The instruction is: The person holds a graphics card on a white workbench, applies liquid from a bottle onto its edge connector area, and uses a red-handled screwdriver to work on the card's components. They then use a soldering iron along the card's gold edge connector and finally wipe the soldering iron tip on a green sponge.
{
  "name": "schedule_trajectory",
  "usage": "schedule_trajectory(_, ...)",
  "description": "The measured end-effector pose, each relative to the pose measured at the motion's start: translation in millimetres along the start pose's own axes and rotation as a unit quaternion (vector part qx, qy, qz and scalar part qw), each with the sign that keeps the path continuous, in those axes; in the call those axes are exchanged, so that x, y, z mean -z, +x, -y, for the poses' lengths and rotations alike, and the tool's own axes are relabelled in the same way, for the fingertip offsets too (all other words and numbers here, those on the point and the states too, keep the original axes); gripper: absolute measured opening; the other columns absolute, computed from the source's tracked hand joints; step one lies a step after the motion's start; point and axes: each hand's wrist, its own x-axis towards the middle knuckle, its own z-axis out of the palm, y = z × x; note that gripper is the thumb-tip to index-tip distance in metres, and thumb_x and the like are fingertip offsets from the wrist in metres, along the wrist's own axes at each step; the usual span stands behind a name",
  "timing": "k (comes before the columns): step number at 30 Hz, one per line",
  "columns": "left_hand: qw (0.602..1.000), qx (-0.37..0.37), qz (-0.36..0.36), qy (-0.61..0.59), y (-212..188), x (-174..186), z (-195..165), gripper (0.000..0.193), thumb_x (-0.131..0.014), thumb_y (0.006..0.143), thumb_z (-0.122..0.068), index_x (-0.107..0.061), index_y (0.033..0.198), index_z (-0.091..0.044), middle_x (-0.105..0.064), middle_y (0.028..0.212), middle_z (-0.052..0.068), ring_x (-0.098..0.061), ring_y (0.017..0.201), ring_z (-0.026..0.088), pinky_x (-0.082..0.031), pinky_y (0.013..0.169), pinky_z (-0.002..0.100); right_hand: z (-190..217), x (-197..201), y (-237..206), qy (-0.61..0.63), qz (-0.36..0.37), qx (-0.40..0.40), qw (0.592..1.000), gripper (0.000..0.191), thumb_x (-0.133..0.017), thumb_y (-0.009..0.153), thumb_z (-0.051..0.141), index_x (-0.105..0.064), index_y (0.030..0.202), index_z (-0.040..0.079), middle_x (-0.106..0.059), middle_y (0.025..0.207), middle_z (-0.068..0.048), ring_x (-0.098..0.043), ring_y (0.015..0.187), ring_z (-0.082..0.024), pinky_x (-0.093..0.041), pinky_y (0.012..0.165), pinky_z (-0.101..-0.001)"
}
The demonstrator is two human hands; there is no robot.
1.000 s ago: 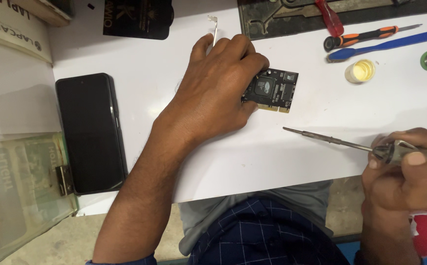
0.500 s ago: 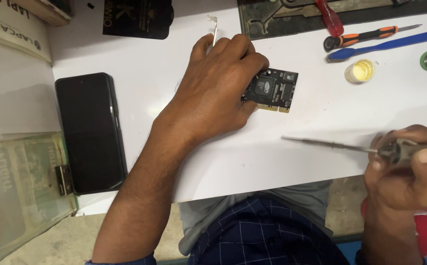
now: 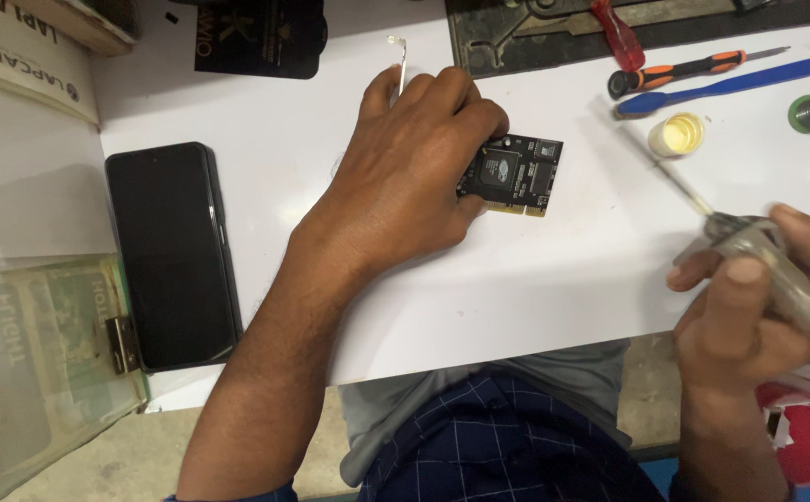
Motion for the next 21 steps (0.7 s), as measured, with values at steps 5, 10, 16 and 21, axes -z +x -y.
schedule_trajectory(5, 1.0, 0.007, 0.008, 0.0, 0, 0, -1, 0.046, -0.085, 0.066, -0.004, -0.072, 0.111, -0.008, -0.063, 0.106, 0.006, -0.061, 0.107, 0.025, -0.026, 0.118, 0.066, 3, 2, -3, -0.072, 0.054, 0.023, 0.996, 0.034, -0.062, 0.125, 0.025, -0.045, 0.14, 0.0, -0.064, 0.088, -0.014, -0.069, 0.071, -0.017, -0.06, 0.064, -0.025)
schedule_trajectory(10, 1.0, 0.001, 0.006, 0.003, 1, 2, 0, 0.047, -0.085, 0.066, -0.004, -0.072, 0.111, -0.008, -0.063, 0.106, 0.007, -0.06, 0.108, 0.025, -0.025, 0.116, 0.067, 9, -1, 1, -0.07, 0.083, 0.04, 0.993, 0.033, -0.064, 0.122, 0.017, -0.047, 0.143, -0.002, -0.068, 0.095, -0.017, -0.071, 0.077, -0.017, -0.061, 0.066, -0.0241)
schedule_trajectory(16, 1.0, 0.013, 0.018, 0.0, 2, 3, -2, 0.047, -0.087, 0.065, -0.007, -0.072, 0.109, -0.008, -0.063, 0.106, 0.007, -0.06, 0.107, 0.025, -0.026, 0.117, 0.066, 25, -11, 16, -0.14, 0.103, 0.062, 0.983, 0.038, -0.069, 0.118, 0.014, -0.05, 0.144, -0.003, -0.067, 0.103, -0.015, -0.072, 0.085, -0.016, -0.058, 0.069, -0.0232)
schedule_trajectory(21, 1.0, 0.018, 0.025, -0.001, 2, 3, -3, 0.047, -0.087, 0.065, -0.006, -0.072, 0.109, -0.008, -0.063, 0.105, 0.006, -0.06, 0.107, 0.024, -0.026, 0.117, 0.066, 37, -25, 30, -0.204, 0.134, 0.055, 0.968, 0.049, -0.071, 0.109, 0.008, -0.05, 0.151, -0.007, -0.068, 0.107, -0.02, -0.068, 0.089, -0.02, -0.055, 0.071, -0.0285)
